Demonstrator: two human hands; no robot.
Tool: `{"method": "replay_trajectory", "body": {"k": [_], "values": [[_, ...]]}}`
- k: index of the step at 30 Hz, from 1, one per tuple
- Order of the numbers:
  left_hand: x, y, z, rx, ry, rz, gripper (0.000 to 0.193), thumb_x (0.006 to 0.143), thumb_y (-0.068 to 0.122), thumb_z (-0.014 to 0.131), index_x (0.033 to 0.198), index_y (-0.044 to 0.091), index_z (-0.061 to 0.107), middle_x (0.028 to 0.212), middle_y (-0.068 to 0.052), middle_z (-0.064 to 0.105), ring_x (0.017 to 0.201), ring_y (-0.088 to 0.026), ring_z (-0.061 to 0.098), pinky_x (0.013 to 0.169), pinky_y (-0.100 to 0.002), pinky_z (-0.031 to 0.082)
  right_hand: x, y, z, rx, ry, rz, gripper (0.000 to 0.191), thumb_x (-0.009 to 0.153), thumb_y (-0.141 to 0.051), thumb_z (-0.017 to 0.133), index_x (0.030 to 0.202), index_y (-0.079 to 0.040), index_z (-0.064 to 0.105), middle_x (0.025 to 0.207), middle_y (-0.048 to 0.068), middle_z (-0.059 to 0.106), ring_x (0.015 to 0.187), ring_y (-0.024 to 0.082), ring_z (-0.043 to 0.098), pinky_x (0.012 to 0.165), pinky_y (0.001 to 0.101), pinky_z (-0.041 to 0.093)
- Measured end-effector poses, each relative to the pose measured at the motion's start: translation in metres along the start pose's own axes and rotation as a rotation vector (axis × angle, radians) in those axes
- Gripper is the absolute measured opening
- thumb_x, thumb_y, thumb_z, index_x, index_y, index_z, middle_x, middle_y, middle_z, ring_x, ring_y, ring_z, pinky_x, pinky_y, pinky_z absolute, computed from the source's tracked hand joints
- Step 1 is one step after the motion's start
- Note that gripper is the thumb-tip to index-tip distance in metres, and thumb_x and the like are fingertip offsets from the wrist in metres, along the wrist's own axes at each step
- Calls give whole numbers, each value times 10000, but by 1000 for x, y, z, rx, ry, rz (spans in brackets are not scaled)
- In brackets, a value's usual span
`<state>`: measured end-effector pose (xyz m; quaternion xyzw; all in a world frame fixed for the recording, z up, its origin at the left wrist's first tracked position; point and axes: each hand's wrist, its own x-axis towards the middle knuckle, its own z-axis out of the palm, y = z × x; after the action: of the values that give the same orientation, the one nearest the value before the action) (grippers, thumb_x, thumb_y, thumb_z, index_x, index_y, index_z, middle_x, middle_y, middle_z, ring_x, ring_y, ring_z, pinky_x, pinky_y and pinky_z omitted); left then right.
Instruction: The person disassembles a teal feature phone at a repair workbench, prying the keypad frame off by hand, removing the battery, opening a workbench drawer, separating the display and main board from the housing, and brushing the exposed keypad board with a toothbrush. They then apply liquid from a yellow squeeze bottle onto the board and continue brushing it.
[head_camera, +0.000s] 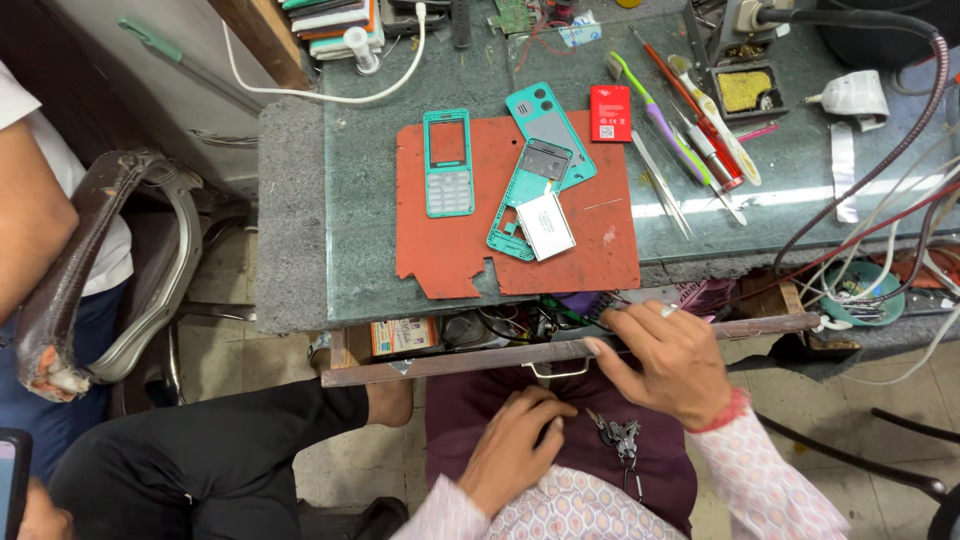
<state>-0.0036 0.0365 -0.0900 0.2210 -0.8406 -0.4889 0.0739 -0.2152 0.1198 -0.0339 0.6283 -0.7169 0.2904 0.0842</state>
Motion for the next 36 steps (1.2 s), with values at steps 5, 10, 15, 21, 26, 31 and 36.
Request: {"method": "replay_trajectory", "body": {"k": [5,10,15,21,26,31,36], "values": [[-8,29,-56,495,602,404,232,921,181,664,1112,52,692,1092,-132,627,1071,-337,591,971,-450,435,-13,-6,-13,-107,-130,93,431,787,-414,767,941,-18,694,851,85,648,755,270,594,690,398,448],[7,32,-83,573,401,203,341,929,344,708,975,11,658,879,-130,592,874,-341,560,833,-463,435,-20,-11,-10,-130,-160,147,380,829,-410,747,883,-44,663,817,78,620,797,278,590,730,411,422],[-9,38,-81,549,353,120,278,943,294,682,835,47,613,778,-114,572,761,-315,559,721,-448,427,-35,-26,-20,-54,-187,135,403,800,-409,746,876,-23,654,821,100,618,719,287,558,679,416,407],[-22,35,-78,495,248,132,338,912,292,747,707,78,583,672,-76,562,646,-270,584,605,-413,441,-48,-27,-37,89,-348,106,432,732,-462,787,746,-55,643,694,90,587,632,308,555,597,429,423],[27,55,-118,397,429,324,223,904,223,811,870,74,649,826,-62,657,747,-258,630,683,-387,485,-2,1,-50,169,-125,95,374,737,-351,802,896,-26,706,711,71,616,655,281,599,598,398,460],[114,72,-160,417,358,530,629,906,384,879,1354,49,593,1321,-116,575,1198,-318,547,1033,-446,482,86,31,-41,245,74,222,81,1014,-68,716,970,-10,680,855,87,671,745,194,666,689,307,490],[142,68,-155,520,323,528,870,766,586,840,1394,66,536,1353,-90,520,1273,-296,494,1060,-475,352,122,40,-16,550,114,237,65,1023,-42,685,1009,12,652,950,82,671,819,160,632,796,291,499]]}}
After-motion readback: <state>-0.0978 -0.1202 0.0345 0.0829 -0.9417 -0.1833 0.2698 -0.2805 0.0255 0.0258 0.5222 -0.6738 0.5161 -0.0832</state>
